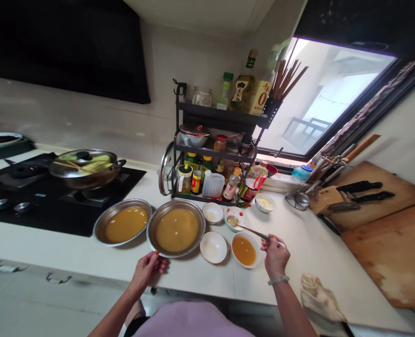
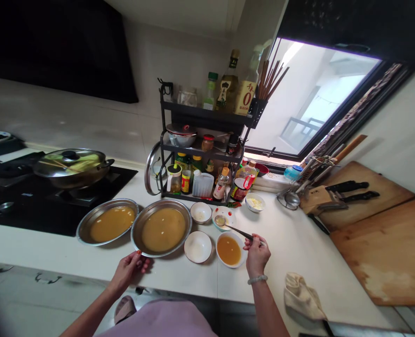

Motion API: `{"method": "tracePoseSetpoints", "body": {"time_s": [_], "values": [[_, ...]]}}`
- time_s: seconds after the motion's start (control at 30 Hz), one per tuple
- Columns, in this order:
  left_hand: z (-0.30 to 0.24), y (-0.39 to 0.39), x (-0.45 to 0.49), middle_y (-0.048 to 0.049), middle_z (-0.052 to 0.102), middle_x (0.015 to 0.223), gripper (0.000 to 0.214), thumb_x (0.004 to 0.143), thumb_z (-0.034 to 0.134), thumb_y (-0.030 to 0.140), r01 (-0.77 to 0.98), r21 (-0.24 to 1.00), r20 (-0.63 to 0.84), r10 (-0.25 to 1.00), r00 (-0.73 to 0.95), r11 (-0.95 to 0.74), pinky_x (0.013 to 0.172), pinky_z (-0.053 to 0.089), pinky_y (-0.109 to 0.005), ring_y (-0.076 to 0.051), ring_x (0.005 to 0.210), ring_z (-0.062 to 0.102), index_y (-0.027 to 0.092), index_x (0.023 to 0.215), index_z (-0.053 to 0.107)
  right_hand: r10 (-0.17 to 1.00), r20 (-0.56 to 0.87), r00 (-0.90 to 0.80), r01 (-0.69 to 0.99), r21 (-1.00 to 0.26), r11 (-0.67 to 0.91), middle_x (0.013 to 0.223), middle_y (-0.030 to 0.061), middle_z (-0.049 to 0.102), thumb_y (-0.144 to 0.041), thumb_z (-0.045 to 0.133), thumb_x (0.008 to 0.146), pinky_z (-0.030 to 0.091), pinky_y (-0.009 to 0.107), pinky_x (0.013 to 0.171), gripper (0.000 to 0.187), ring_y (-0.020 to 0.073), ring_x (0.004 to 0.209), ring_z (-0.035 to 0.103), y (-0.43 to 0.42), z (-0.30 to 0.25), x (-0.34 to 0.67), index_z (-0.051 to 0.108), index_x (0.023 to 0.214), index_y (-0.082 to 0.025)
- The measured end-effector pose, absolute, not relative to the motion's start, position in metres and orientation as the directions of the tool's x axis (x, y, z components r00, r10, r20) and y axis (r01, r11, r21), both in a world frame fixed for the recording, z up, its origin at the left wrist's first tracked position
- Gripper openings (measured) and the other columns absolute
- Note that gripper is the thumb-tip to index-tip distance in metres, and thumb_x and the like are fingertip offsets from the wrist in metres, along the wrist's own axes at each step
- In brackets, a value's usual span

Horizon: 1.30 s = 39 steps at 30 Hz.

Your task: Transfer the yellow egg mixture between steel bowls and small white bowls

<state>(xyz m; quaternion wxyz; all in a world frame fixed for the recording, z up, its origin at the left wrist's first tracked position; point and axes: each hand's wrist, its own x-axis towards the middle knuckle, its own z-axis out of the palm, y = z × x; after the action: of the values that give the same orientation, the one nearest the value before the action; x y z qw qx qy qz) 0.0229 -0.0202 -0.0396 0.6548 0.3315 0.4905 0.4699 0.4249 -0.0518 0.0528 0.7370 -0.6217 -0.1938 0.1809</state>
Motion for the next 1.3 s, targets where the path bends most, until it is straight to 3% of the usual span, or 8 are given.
{"method": "tracePoseSetpoints", "body": {"time_s": [0.43, 0.83, 0.93, 1.13, 1.3], "values": [[-0.039, -0.02, 0.023, -0.0051, 0.068, 0.06, 0.052, 0.06, 0.073, 0.063, -0.276, 0.907, -0.314, 0.947, 0.065, 0.319, 0.05, 0.047, -0.026, -0.014, 0.049, 0.058, 0.013, 0.068, 0.063, 0.577, 0.168, 0.799, 0.05, -0.976, 0.214, 0.052, -0.0028, 0.062, -0.044, 0.066, 0.075, 0.044, 0.022, 0.037, 0.031, 0.0106, 0.037, 0.052, -0.052, 0.094, 0.401, 0.059, 0.085, -0.015], [-0.036, -0.022, 0.024, -0.0048, 0.068, 0.06, 0.052, 0.06, 0.073, 0.064, -0.279, 0.907, -0.313, 0.948, 0.057, 0.316, 0.05, 0.048, -0.026, -0.014, 0.051, 0.059, 0.014, 0.068, 0.063, 0.807, 0.145, 0.572, -0.011, -0.983, 0.184, 0.056, -0.0021, 0.062, -0.052, 0.06, 0.081, 0.044, 0.023, 0.039, 0.035, 0.0123, 0.041, 0.054, -0.041, 0.089, 0.326, 0.059, 0.092, -0.018], [-0.038, -0.022, 0.024, -0.005, 0.068, 0.06, 0.052, 0.059, 0.073, 0.064, -0.283, 0.908, -0.31, 0.95, 0.041, 0.309, 0.05, 0.049, -0.027, -0.015, 0.051, 0.058, 0.014, 0.069, 0.062, 0.854, 0.258, 0.452, 0.114, -0.966, 0.232, 0.059, -0.0018, 0.061, -0.051, 0.055, 0.086, 0.049, 0.024, 0.043, 0.034, 0.0124, 0.044, 0.056, -0.047, 0.08, 0.306, 0.063, 0.095, -0.018], [-0.033, -0.024, 0.026, -0.0066, 0.069, 0.062, 0.056, 0.053, 0.075, 0.066, -0.281, 0.906, -0.331, 0.944, -0.005, 0.316, 0.052, 0.05, -0.027, -0.015, 0.052, 0.06, 0.014, 0.068, 0.062, 0.861, 0.493, 0.121, 0.313, -0.842, 0.439, 0.088, 0.0078, 0.066, -0.033, 0.05, 0.091, 0.054, 0.027, 0.047, 0.025, 0.016, 0.062, 0.063, -0.062, 0.072, 0.297, 0.072, 0.097, -0.024], [-0.018, -0.039, 0.015, -0.0029, 0.063, 0.051, 0.056, 0.058, 0.068, 0.071, -0.211, 0.906, -0.398, 0.91, -0.121, 0.368, 0.039, 0.041, -0.025, -0.013, 0.042, 0.053, 0.016, 0.064, 0.057, 0.809, 0.52, 0.274, 0.355, -0.836, 0.417, 0.086, 0.0058, 0.066, -0.029, 0.052, 0.089, 0.054, 0.03, 0.051, 0.022, 0.0152, 0.056, 0.06, -0.065, 0.073, 0.336, 0.071, 0.099, -0.025]]}}
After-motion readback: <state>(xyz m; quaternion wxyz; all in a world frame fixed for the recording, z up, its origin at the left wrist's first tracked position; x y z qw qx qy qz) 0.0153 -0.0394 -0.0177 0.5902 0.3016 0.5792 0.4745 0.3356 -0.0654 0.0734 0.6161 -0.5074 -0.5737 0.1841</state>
